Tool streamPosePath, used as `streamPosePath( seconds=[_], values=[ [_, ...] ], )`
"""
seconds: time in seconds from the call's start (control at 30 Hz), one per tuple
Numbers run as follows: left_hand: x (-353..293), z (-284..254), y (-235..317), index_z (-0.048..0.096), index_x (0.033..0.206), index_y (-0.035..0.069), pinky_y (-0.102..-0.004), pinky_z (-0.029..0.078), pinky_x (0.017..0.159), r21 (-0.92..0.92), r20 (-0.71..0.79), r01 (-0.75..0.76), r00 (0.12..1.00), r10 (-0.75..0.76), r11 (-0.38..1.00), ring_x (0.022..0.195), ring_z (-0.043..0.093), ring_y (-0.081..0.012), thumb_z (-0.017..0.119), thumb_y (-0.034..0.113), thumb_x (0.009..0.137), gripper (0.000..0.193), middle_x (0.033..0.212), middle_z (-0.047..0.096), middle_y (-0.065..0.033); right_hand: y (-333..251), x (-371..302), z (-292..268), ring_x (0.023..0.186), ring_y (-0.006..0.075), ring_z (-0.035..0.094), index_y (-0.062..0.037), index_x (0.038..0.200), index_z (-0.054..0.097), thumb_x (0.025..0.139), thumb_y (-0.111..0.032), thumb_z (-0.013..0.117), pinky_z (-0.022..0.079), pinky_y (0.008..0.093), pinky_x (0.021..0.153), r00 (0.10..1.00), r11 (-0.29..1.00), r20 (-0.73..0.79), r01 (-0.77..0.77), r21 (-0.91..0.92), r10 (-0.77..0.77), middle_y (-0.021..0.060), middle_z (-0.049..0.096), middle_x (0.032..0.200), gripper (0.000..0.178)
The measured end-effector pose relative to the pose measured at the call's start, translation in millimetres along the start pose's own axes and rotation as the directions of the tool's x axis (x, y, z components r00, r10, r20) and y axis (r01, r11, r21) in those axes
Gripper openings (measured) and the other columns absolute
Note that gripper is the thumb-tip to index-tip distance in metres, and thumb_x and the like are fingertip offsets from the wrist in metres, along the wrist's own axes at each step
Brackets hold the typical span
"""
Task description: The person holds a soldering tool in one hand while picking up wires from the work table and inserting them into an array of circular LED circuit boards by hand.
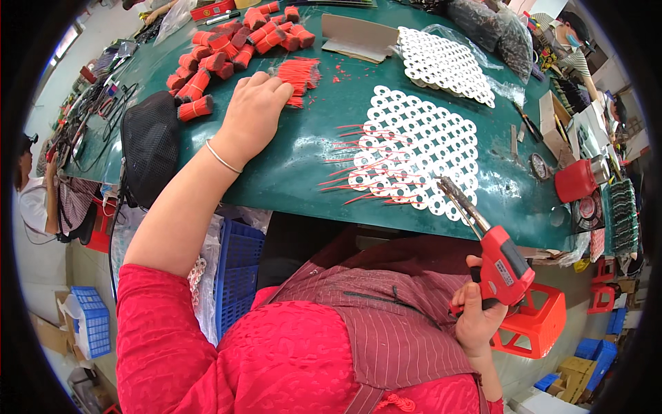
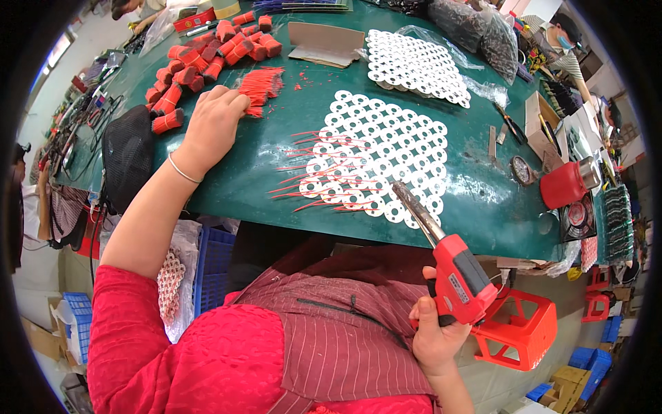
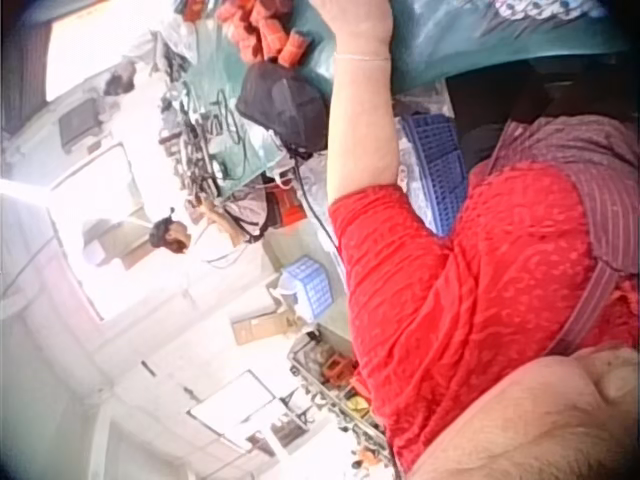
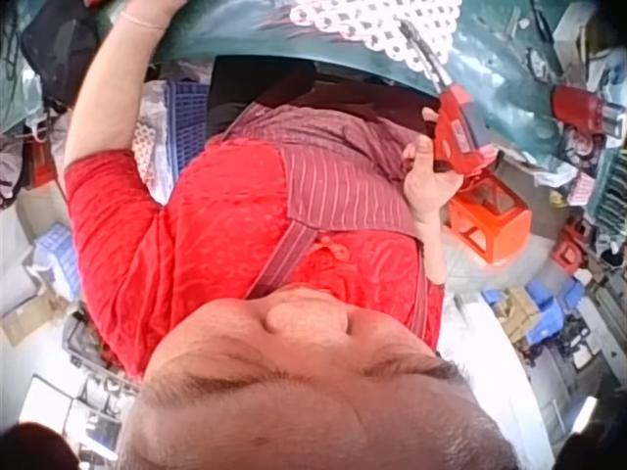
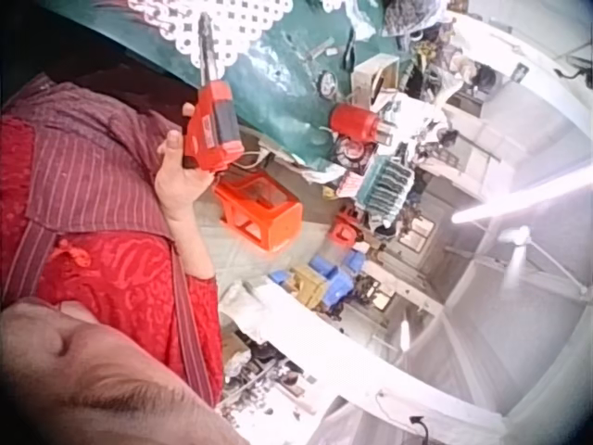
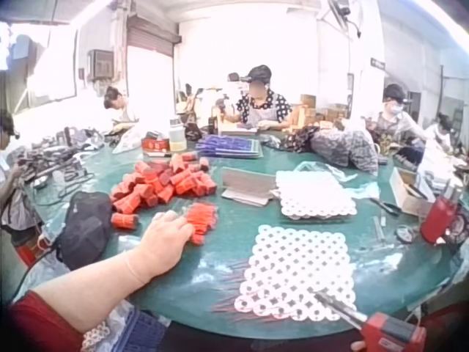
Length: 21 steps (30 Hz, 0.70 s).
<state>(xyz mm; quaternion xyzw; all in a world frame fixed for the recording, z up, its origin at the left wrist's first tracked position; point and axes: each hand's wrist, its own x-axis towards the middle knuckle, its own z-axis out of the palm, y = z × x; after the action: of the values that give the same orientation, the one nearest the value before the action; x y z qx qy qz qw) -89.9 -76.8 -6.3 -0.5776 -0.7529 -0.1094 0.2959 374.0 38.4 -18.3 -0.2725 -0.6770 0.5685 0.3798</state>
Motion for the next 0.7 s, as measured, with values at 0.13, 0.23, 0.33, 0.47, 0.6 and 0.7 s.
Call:
streamPosePath(
  seconds=[0.13, 0.23, 0.33, 0.47, 0.6, 0.7],
  values=[
    [-1.2, -12.5, 4.7, 0.066, 0.095, 0.007, -0.0403, 0.048, 0.087, 0.041, -0.068, -0.054, 0.996, 0.056, 0.998, 0.095, 0.061, -0.0269, 0.065, 0.005, 0.085, 0.011, 0.089, 0.064, -0.0056, 0.4, -0.1, 0.9, 0.065, 0.0083, 0.056, 0.0039, 0.144, 0.046, 0.105, -0.003, 0.055, 0.054, 0.0258, 0.059, 1.0, 1.0, -0.011, -0.008, 0.009, 0.008, 0.0211, 0.06, 0.137, 0.04],
    [-3.4, -18.8, 6.7, 0.07, 0.097, 0.006, -0.0392, 0.051, 0.084, 0.005, -0.066, -0.094, 0.993, 0.094, 0.996, 0.092, 0.062, -0.0265, 0.065, 0.003, 0.083, 0.015, 0.088, 0.064, -0.0056, 0.4, 0.3, 0.5, 0.066, 0.0084, 0.056, 0.0038, 0.144, 0.046, 0.105, -0.003, 0.055, 0.054, 0.0258, 0.059, 1.0, 1.0, -0.013, -0.009, 0.004, 0.009, 0.0212, 0.06, 0.137, 0.04],
    [-5.3, -22.3, 9.3, 0.073, 0.099, 0.006, -0.0389, 0.053, 0.082, -0.054, -0.075, -0.134, 0.989, 0.13, 0.99, 0.089, 0.062, -0.0262, 0.066, 0.002, 0.082, 0.019, 0.087, 0.064, -0.0063, 1.2, 0.0, 0.7, 0.066, 0.0084, 0.056, 0.0037, 0.144, 0.045, 0.105, -0.003, 0.055, 0.054, 0.0259, 0.059, 1.0, 1.0, -0.018, -0.006, 0.002, 0.006, 0.0212, 0.06, 0.137, 0.041],
    [-6.6, -28.0, 12.2, 0.074, 0.101, 0.004, -0.0395, 0.053, 0.081, -0.031, -0.047, -0.128, 0.991, 0.126, 0.991, 0.088, 0.063, -0.0272, 0.066, 0.001, 0.08, 0.023, 0.089, 0.063, -0.0079, 1.5, -0.4, 1.0, 0.065, 0.0085, 0.056, 0.0036, 0.145, 0.045, 0.105, -0.003, 0.056, 0.053, 0.026, 0.059, 1.0, 1.0, -0.011, -0.008, 0.014, 0.009, 0.0214, 0.06, 0.137, 0.042],
    [-6.6, -29.9, 16.1, 0.071, 0.1, 0.003, -0.0395, 0.054, 0.082, -0.063, 0.048, -0.097, 0.994, 0.1, 0.993, 0.09, 0.063, -0.0284, 0.063, 0.0, 0.081, 0.021, 0.092, 0.062, -0.0101, 1.4, -0.9, 1.0, 0.066, 0.0087, 0.056, 0.0028, 0.146, 0.044, 0.105, -0.003, 0.056, 0.053, 0.026, 0.06, 1.0, 1.0, -0.007, 0.003, 0.025, -0.003, 0.0214, 0.06, 0.137, 0.043],
    [-8.2, -28.7, 16.8, 0.069, 0.098, 0.002, -0.0395, 0.053, 0.082, -0.061, 0.057, -0.121, 0.991, 0.124, 0.991, 0.092, 0.063, -0.0285, 0.062, 0.0, 0.081, 0.019, 0.093, 0.061, -0.0109, 1.1, -1.6, 1.6, 0.066, 0.0087, 0.056, 0.0022, 0.146, 0.044, 0.105, -0.003, 0.056, 0.053, 0.0259, 0.06, 1.0, 0.999, -0.009, 0.008, 0.034, -0.008, 0.0213, 0.06, 0.137, 0.043]
  ],
)
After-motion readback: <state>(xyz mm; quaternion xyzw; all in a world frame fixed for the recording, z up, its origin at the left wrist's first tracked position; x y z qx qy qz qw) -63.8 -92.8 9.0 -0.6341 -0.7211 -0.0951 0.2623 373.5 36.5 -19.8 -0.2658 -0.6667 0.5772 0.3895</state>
